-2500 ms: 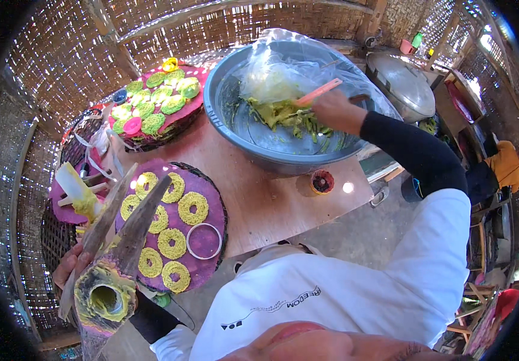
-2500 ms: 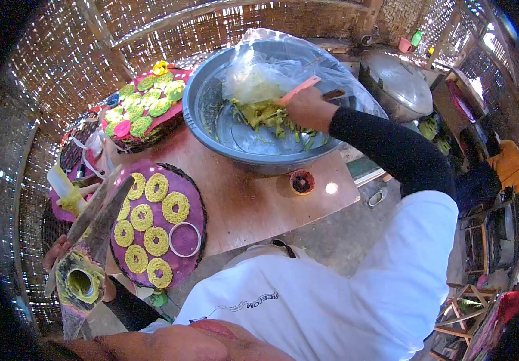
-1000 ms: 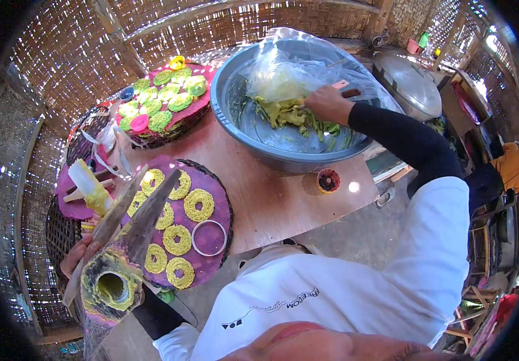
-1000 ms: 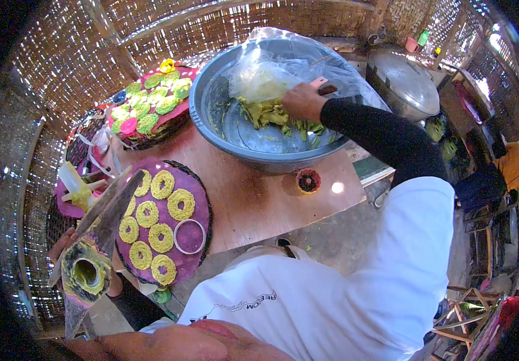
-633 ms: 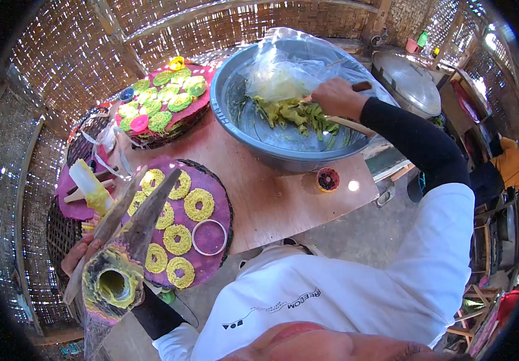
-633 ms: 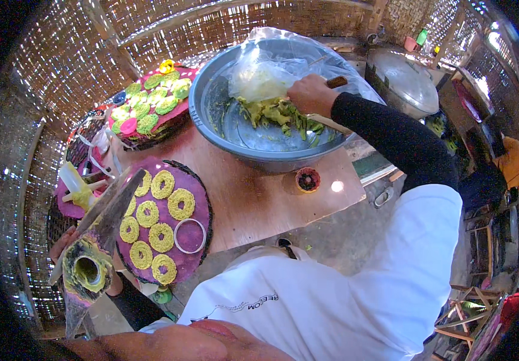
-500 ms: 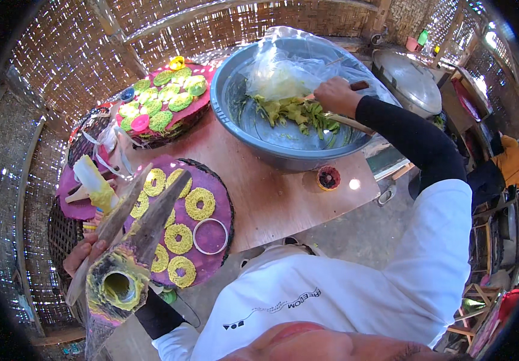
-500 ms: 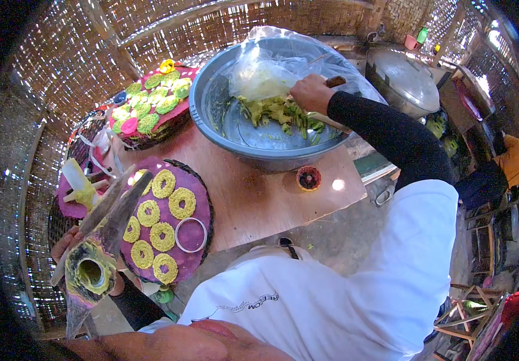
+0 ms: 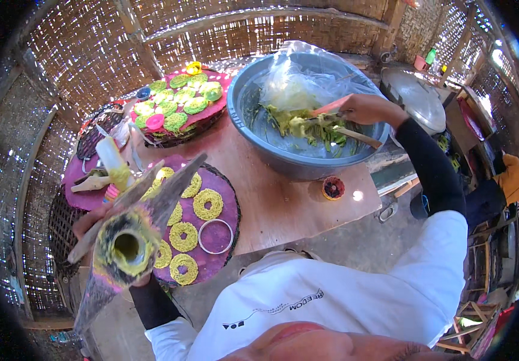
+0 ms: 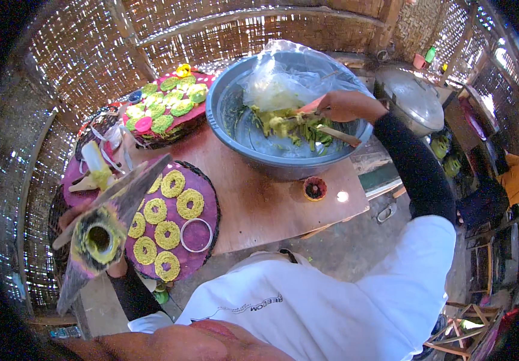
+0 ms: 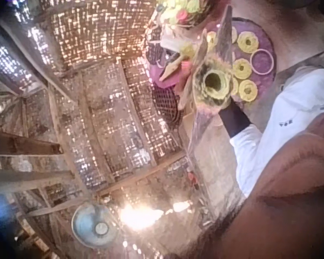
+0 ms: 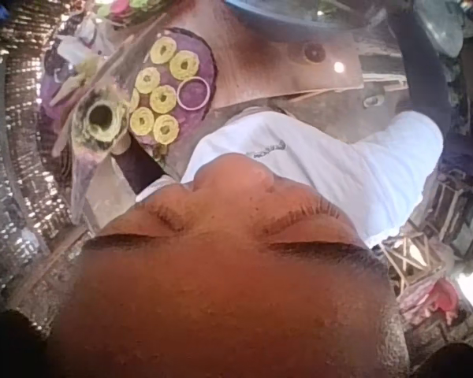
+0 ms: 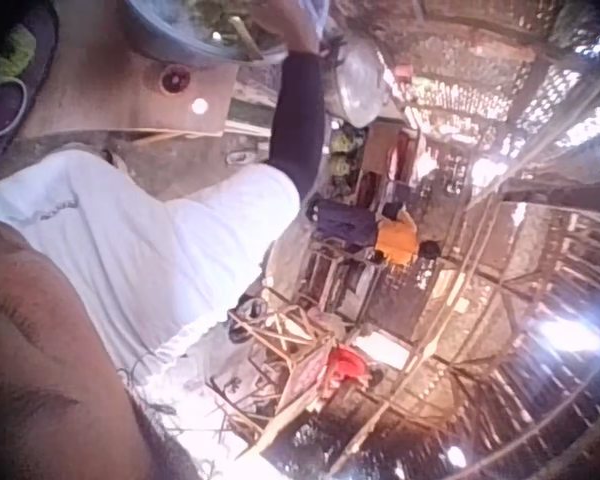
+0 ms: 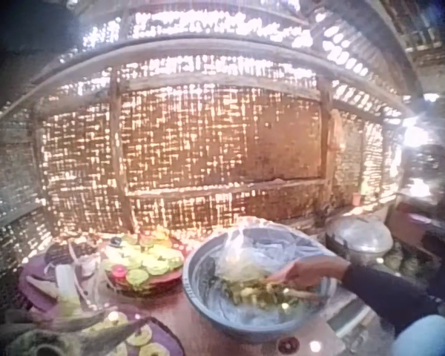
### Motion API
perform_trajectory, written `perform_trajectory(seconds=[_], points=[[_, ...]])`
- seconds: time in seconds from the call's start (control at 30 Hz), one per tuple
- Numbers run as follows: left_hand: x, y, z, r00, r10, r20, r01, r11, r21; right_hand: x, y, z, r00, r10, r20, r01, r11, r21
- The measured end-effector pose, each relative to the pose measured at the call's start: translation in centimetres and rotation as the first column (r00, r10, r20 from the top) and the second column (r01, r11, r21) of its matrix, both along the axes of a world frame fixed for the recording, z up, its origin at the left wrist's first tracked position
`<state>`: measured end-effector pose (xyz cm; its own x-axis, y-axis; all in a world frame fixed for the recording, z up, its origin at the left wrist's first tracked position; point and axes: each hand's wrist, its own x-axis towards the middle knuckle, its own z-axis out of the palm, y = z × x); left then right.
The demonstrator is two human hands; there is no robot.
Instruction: The person prepares colorful food rings by applying a yellow paste using a wooden tool and placing them onto a purple circular base.
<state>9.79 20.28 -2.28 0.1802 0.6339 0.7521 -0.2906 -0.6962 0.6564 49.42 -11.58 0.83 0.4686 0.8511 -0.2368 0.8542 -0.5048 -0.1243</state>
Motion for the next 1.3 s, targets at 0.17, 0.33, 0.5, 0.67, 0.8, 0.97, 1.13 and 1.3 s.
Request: perform_trajectory(seconds=[0.17,0.33,0.5,0.67,0.8,0.97,1.13,1.3], points=[[5.9,0.8,0.4,0.946,-0.323,0.002,0.323,0.945,-0.052,-1.9,-1.7,2.8,0.997,-0.069,-0.016,0.071,0.96,0.27],[8.9,2.5,-1.6,0.946,-0.322,0.047,0.315,0.942,0.116,-2.4,0.1,2.3,0.975,-0.177,0.132,0.136,0.952,0.273],[10.7,1.3,-2.3,0.963,-0.22,-0.152,0.243,0.958,0.154,-0.6,2.1,-2.6,0.929,-0.182,0.321,0.167,0.983,0.076],[9.6,1.1,-1.8,0.863,-0.5,0.072,0.501,0.866,0.006,1.7,6.0,-4.7,0.816,0.084,0.571,-0.099,0.995,-0.005],[8.1,1.0,-1.8,0.905,-0.425,-0.019,0.425,0.905,-0.004,4.3,7.8,-7.6,0.777,0.136,0.615,-0.181,0.983,0.011],[6.1,0.3,-1.2,0.971,-0.2,-0.128,0.212,0.974,0.081,3.2,7.7,-7.2,0.802,0.248,0.544,-0.236,0.967,-0.092],[5.7,-2.5,1.3,0.995,-0.063,-0.075,0.076,0.981,0.181,-0.3,4.3,-4.1,0.814,0.313,0.489,-0.265,0.95,-0.167],[6.0,-2.0,1.3,0.996,0.054,-0.069,-0.036,0.971,0.238,1.3,6.5,-7.0,0.746,0.252,0.616,-0.319,0.948,-0.002]])
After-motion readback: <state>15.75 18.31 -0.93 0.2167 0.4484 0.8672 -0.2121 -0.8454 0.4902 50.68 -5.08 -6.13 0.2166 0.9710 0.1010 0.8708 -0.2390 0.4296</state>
